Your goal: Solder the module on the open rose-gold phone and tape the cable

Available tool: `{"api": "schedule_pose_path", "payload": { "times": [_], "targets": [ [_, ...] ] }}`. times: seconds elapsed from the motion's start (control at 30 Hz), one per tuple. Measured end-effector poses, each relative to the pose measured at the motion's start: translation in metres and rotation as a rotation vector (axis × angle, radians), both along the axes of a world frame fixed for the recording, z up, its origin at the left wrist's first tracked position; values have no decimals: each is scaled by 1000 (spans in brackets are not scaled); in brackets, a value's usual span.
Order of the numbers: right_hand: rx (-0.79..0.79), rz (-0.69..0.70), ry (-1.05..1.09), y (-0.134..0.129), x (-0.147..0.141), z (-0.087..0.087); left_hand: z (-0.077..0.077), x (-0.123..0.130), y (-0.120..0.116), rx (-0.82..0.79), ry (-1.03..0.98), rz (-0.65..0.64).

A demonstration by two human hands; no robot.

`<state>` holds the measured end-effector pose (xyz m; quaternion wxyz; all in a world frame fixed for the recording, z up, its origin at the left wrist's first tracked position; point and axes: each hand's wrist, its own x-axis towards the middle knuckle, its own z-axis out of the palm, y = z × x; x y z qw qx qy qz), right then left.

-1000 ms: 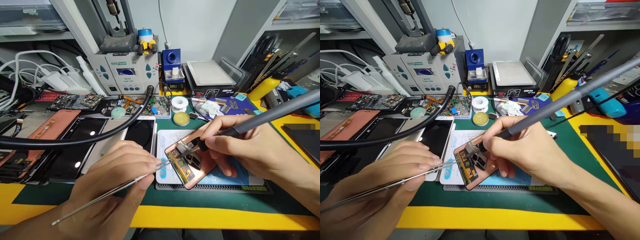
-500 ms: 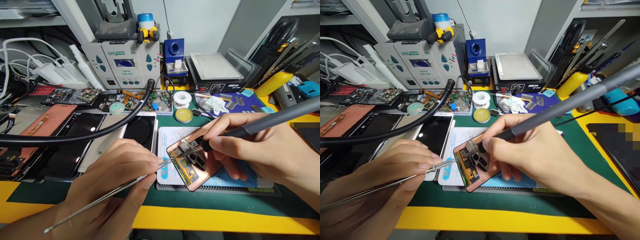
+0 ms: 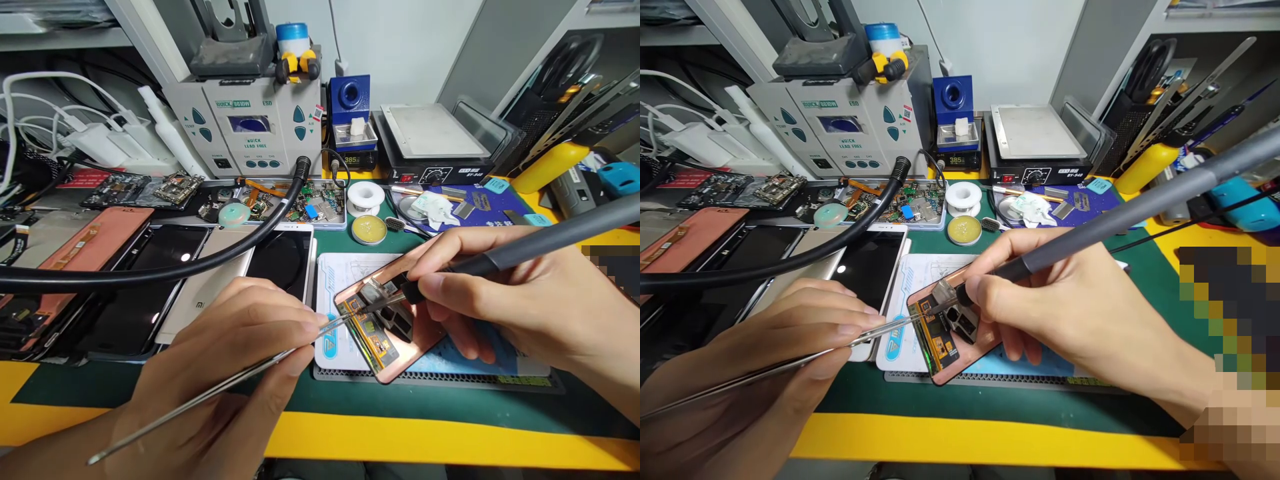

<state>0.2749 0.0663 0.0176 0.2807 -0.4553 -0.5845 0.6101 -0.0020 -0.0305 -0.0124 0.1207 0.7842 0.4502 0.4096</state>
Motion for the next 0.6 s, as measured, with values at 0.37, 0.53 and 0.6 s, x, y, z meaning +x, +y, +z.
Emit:
{"api": "schedule_pose_path", "payload": {
  "times": [0.37, 0.53, 0.6],
  "targets": [
    [8, -6, 5, 0, -3, 1, 1, 0, 3, 30, 19, -20],
    [12, 4, 14, -1, -4, 2, 4, 1, 2, 28, 43, -14],
    [15, -6, 3, -1, -3, 3, 5, 2, 2, 36, 47, -16]
  ]
}}
